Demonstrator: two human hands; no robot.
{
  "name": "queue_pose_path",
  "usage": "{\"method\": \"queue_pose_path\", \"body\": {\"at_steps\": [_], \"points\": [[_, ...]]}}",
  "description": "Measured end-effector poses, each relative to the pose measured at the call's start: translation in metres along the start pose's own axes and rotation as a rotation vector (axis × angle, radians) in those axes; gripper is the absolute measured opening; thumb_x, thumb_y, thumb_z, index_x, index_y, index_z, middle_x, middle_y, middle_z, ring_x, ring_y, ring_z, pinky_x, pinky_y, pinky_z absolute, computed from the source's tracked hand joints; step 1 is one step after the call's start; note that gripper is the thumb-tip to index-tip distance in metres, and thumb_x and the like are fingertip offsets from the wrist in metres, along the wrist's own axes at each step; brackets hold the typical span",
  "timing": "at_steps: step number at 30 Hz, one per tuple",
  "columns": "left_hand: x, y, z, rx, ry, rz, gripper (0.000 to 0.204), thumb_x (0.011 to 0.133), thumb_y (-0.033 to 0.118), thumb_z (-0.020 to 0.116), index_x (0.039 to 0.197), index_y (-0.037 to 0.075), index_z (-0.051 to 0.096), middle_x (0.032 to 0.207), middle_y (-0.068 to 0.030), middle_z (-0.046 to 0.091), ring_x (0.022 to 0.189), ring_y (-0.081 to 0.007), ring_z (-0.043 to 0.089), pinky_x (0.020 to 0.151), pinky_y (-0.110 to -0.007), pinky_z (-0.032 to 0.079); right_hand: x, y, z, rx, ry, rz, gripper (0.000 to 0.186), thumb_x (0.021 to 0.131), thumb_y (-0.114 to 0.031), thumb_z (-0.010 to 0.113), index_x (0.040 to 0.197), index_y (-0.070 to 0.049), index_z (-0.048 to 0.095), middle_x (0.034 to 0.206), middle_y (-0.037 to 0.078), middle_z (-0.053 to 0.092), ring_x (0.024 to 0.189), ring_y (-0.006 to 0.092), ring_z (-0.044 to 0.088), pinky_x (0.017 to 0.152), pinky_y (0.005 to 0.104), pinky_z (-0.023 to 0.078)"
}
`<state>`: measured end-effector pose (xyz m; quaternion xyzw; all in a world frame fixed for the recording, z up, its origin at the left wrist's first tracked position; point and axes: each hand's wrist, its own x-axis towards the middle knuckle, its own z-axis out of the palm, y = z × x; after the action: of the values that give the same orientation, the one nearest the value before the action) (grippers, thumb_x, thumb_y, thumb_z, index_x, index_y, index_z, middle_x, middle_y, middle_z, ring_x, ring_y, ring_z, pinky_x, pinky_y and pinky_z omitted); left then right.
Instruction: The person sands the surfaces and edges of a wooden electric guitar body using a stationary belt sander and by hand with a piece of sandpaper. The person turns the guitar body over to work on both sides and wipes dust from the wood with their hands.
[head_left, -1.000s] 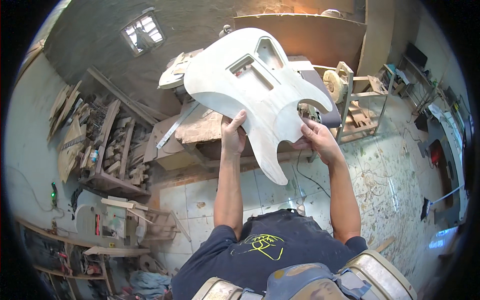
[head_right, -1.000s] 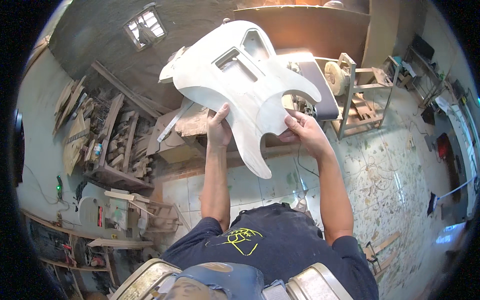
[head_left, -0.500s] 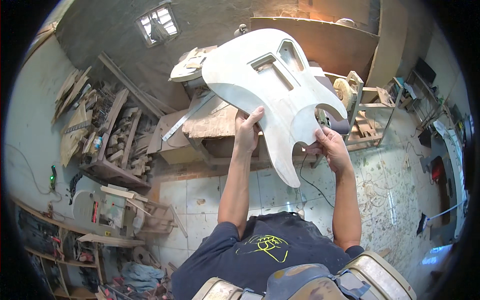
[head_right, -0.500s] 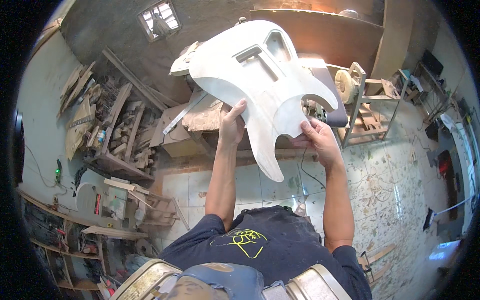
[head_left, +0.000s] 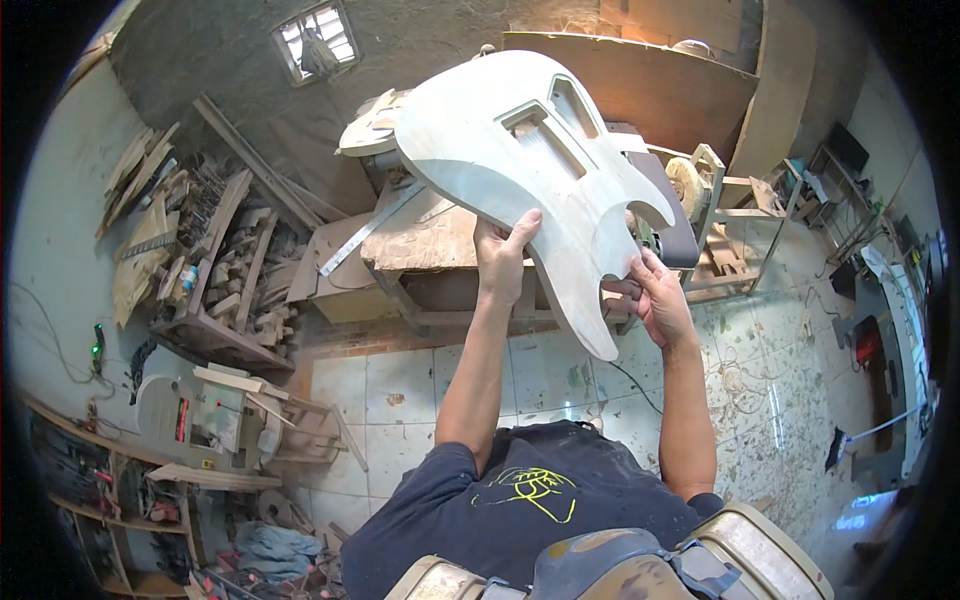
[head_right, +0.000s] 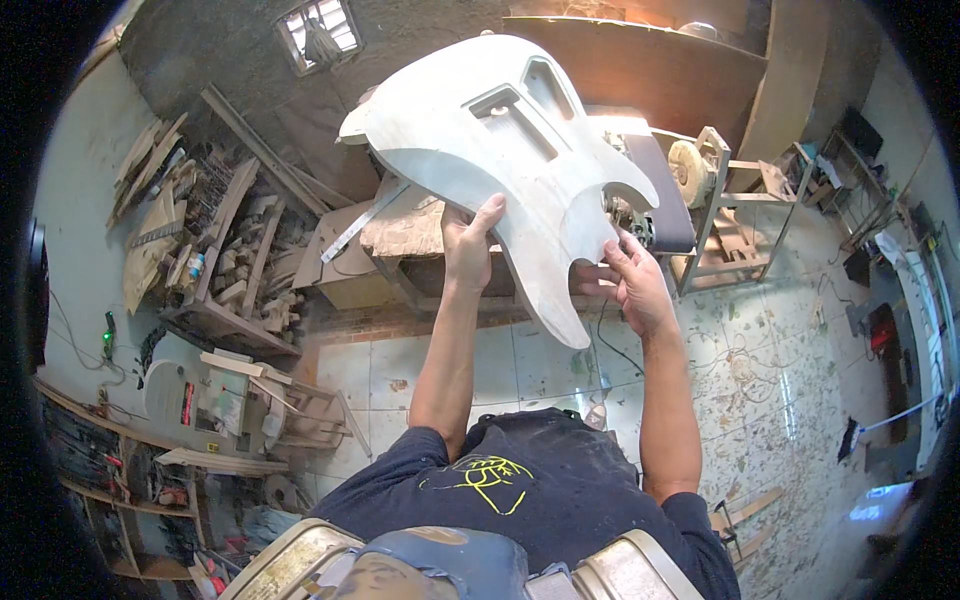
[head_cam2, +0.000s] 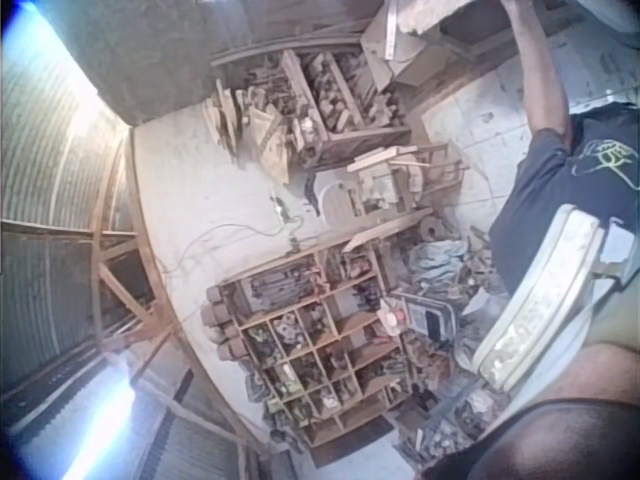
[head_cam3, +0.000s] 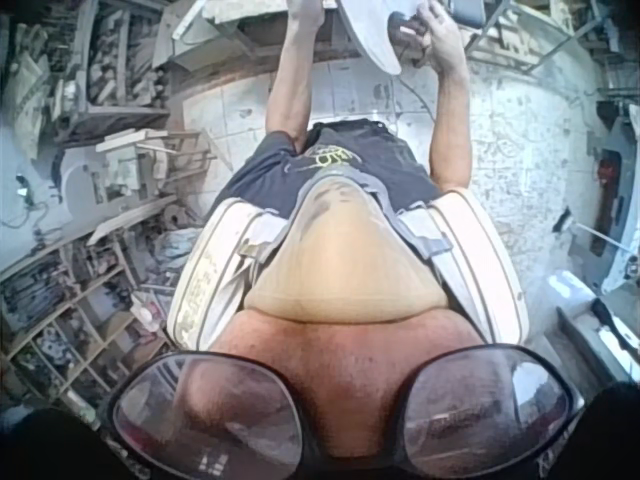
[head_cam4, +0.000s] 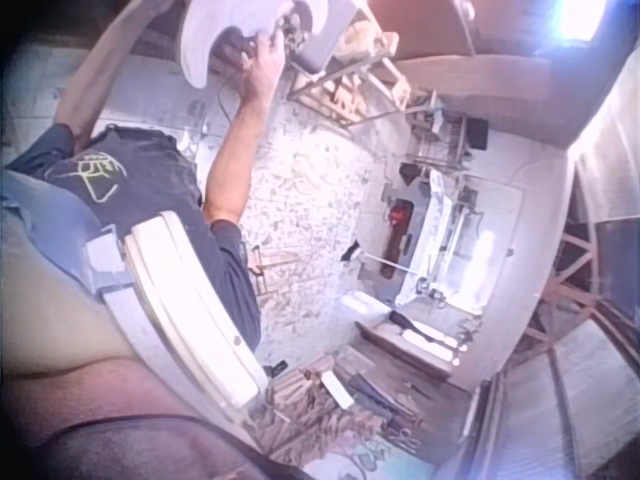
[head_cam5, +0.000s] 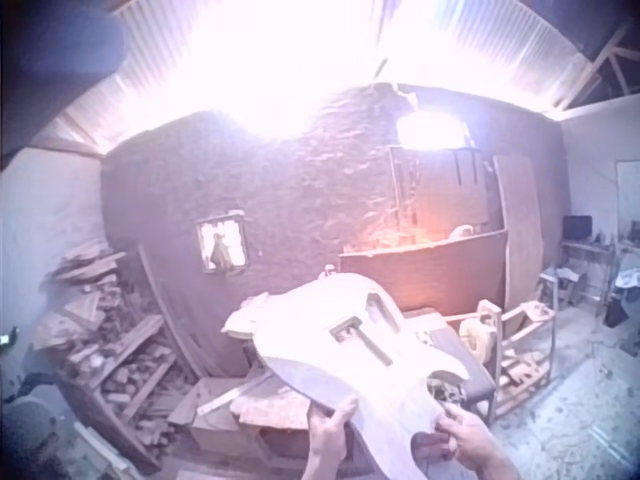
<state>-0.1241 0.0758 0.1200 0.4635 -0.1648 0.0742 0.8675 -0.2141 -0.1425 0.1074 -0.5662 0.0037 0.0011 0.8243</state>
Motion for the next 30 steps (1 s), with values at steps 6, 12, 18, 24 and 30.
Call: {"method": "queue_pose_path", "body": {"at_steps": [6, 12, 18, 24, 30], "points": [[-0.003, 0.008, 0.006, 0.178, 0.049, 0.133, 0.041, 0.090, 0.007, 0.071, 0.124, -0.005, 0.051, 0.113, -0.0129, 0.062, 0.104, -0.0200, 0.061, 0.093, -0.034, 0.049, -0.011, -0.001, 0.010, 0.045, -0.092, 0.044, 0.057, 0.103, -0.040, 0.054, 0.142, 0.000, 0.043, 0.114, 0.015, 0.066, 0.090, 0.0189, 0.071, 0.072, 0.0311, 0.062], [-0.004, 0.010, 0.015, 0.170, 0.138, 0.212, 0.042, 0.093, 0.011, 0.068, 0.128, -0.004, 0.048, 0.117, -0.0141, 0.059, 0.104, -0.0224, 0.060, 0.096, -0.035, 0.049, -0.011, 0.006, 0.003, -0.049, -0.145, 0.000, 0.064, 0.104, -0.042, 0.051, 0.144, 0.007, 0.042, 0.123, 0.017, 0.065, 0.096, 0.0157, 0.069, 0.079, 0.0272, 0.058], [0.004, 0.018, 0.015, 0.236, 0.288, 0.283, 0.040, 0.093, 0.010, 0.070, 0.126, -0.004, 0.052, 0.115, -0.0133, 0.060, 0.104, -0.0215, 0.061, 0.094, -0.034, 0.050, -0.008, 0.001, 0.004, -0.153, -0.095, -0.039, 0.056, 0.104, -0.041, 0.054, 0.132, 0.007, 0.058, 0.116, 0.009, 0.067, 0.097, 0.0083, 0.064, 0.076, 0.0197, 0.052], [0.014, 0.017, 0.004, 0.089, 0.279, 0.245, 0.031, 0.094, 0.008, 0.068, 0.120, -0.004, 0.056, 0.113, -0.0114, 0.062, 0.100, -0.0189, 0.062, 0.089, -0.033, 0.053, -0.007, -0.007, 0.009, -0.013, -0.157, -0.041, 0.046, 0.103, -0.036, 0.056, 0.123, 0.005, 0.062, 0.109, 0.008, 0.070, 0.094, 0.0094, 0.067, 0.081, 0.0254, 0.057], [0.017, 0.004, -0.003, 0.058, 0.294, 0.192, 0.036, 0.095, 0.009, 0.066, 0.124, -0.004, 0.052, 0.113, -0.0104, 0.061, 0.101, -0.0174, 0.061, 0.091, -0.031, 0.050, -0.009, -0.007, 0.003, -0.019, -0.123, -0.072, 0.046, 0.103, -0.038, 0.054, 0.118, 0.005, 0.065, 0.107, 0.008, 0.071, 0.094, 0.0103, 0.067, 0.083, 0.0262, 0.056]]}}
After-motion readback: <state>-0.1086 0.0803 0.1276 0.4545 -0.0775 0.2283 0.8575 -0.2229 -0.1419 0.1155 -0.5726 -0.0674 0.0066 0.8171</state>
